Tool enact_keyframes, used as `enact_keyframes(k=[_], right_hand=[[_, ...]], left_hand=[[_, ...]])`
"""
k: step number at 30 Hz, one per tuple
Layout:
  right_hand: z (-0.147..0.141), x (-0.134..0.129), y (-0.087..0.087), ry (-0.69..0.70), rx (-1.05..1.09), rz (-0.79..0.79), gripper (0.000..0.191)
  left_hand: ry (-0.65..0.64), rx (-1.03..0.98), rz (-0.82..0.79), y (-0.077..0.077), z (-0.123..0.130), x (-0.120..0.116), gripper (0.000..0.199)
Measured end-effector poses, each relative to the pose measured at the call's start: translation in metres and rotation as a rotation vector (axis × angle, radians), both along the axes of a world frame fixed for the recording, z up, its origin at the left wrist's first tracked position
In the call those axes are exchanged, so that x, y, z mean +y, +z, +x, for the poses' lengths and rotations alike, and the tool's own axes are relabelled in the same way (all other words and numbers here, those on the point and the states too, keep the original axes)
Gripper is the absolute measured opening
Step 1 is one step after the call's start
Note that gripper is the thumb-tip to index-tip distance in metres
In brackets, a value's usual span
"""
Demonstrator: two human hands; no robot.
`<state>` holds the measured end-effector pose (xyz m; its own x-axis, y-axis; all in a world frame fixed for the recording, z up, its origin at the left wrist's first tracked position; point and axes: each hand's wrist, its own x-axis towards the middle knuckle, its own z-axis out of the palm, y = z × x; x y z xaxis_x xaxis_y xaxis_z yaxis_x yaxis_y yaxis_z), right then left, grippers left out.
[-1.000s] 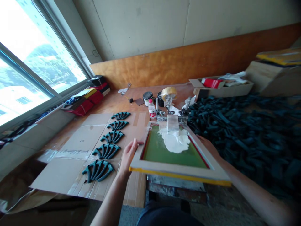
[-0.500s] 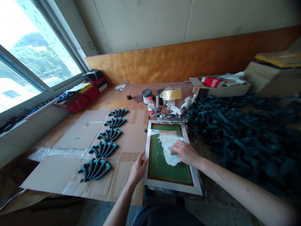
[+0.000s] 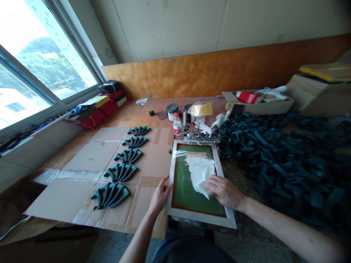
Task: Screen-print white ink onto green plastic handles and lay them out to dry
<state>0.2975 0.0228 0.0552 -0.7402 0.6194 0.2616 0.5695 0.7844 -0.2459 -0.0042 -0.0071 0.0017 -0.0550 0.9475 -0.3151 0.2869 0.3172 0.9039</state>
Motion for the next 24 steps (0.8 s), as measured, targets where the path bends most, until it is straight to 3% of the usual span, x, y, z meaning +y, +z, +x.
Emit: enact_keyframes(k=[3,5,8,12,15,19,22,24], right_hand=[[-0.002,0.017,0.015,-0.079,-0.007,-0.083,0.014],[-0.009,0.041,0.031,-0.208,0.018,-0.091,0.024],[-0.009,0.08,0.055,-0.416,0.027,-0.047,0.052],[0.031,0.105,0.066,-0.681,0.188,0.046,0.041],[0.063,0.091,0.042,-0.787,0.167,-0.007,0.036],[0.053,0.045,-0.016,-0.65,-0.02,-0.109,0.039],[0.024,0.019,-0.042,-0.607,-0.158,-0.034,0.031],[0.005,0.009,-0.045,-0.639,-0.196,-0.016,0.024]], left_hand=[[-0.006,-0.037,-0.003,0.004,-0.001,0.001,0.066],[-0.016,-0.091,-0.005,0.015,-0.003,0.001,0.073],[-0.011,-0.233,-0.051,0.05,-0.004,0.004,0.08],[0.084,-0.331,0.019,0.112,0.002,0.022,0.056],[0.117,-0.381,0.254,0.153,0.013,0.05,0.048],[0.124,-0.469,0.43,0.191,0.028,0.095,0.046],[0.195,-0.509,0.441,0.193,0.039,0.103,0.052],[0.268,-0.531,0.359,0.172,0.052,0.084,0.055]])
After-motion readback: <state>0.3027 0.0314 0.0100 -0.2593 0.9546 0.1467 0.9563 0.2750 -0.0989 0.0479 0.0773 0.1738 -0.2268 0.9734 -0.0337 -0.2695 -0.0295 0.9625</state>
